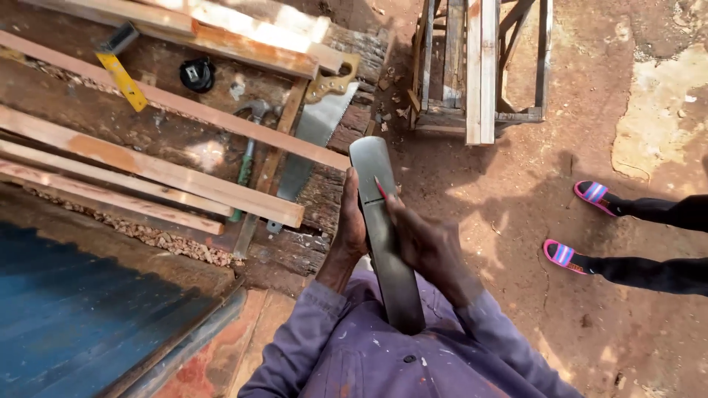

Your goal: Measuring and marking wooden planks with a ruler and square, briefly using a pneumatic blow gun, and inspecting a hand plane.

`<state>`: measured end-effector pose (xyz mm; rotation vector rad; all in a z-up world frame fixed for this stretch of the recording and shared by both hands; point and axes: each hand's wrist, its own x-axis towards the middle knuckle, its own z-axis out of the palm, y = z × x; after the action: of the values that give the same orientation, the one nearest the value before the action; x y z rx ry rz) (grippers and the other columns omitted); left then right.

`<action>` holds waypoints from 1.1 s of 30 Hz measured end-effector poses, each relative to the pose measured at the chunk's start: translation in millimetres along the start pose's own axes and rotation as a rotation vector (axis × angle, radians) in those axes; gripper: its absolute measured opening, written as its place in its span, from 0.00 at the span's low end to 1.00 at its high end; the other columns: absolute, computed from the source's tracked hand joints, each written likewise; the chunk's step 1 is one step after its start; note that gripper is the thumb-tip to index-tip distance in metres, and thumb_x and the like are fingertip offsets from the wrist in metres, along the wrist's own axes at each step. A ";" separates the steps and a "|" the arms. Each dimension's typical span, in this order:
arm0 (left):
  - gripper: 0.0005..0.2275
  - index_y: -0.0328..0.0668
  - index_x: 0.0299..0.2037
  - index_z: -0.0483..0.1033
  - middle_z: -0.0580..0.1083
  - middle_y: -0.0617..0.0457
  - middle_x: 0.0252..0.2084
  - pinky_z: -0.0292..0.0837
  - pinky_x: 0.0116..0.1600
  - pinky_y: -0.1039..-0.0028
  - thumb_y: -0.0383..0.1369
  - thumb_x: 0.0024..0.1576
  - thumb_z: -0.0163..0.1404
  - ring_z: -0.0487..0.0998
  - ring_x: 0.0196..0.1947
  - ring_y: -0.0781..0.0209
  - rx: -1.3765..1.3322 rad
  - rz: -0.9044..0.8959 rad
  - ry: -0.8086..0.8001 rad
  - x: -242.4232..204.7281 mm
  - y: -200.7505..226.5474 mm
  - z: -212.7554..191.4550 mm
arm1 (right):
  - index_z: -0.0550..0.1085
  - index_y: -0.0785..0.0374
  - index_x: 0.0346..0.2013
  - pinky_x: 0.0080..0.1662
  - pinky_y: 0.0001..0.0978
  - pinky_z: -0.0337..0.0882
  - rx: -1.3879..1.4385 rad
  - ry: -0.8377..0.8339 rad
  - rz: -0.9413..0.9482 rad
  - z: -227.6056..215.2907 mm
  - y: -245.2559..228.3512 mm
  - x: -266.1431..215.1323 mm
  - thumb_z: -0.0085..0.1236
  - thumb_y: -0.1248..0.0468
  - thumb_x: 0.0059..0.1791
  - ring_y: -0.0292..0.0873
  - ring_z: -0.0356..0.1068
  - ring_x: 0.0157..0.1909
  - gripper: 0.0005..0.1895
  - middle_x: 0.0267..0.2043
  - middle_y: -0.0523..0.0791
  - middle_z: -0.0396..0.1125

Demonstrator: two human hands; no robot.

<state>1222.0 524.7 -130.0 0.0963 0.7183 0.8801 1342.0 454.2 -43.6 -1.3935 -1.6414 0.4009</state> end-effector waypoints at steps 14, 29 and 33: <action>0.42 0.33 0.43 0.81 0.80 0.36 0.30 0.83 0.33 0.61 0.73 0.54 0.38 0.84 0.28 0.45 0.073 -0.049 -0.018 2.3 -8.6 -13.5 | 0.83 0.61 0.35 0.16 0.28 0.63 0.080 -0.037 0.138 -16.2 0.9 -48.2 0.62 0.74 0.42 0.57 0.69 0.14 0.10 0.14 0.52 0.67; 0.43 0.33 0.43 0.81 0.79 0.34 0.30 0.83 0.33 0.61 0.73 0.53 0.37 0.84 0.28 0.45 0.106 -0.078 -0.008 -0.3 5.1 -4.0 | 0.81 0.64 0.49 0.22 0.34 0.69 0.414 -0.074 0.317 0.1 10.0 -36.3 0.57 0.75 0.49 0.41 0.69 0.13 0.15 0.12 0.47 0.70; 0.42 0.34 0.41 0.80 0.79 0.36 0.29 0.83 0.33 0.64 0.72 0.54 0.36 0.84 0.27 0.46 0.100 -0.082 -0.014 -8.1 20.0 12.9 | 0.81 0.63 0.51 0.24 0.33 0.71 0.329 -0.118 0.352 2.6 16.1 -43.7 0.55 0.75 0.51 0.43 0.72 0.15 0.16 0.12 0.47 0.71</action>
<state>1213.0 534.4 -108.6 0.1602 0.7481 0.7646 1347.1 420.4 -75.4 -1.4233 -1.3424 0.9294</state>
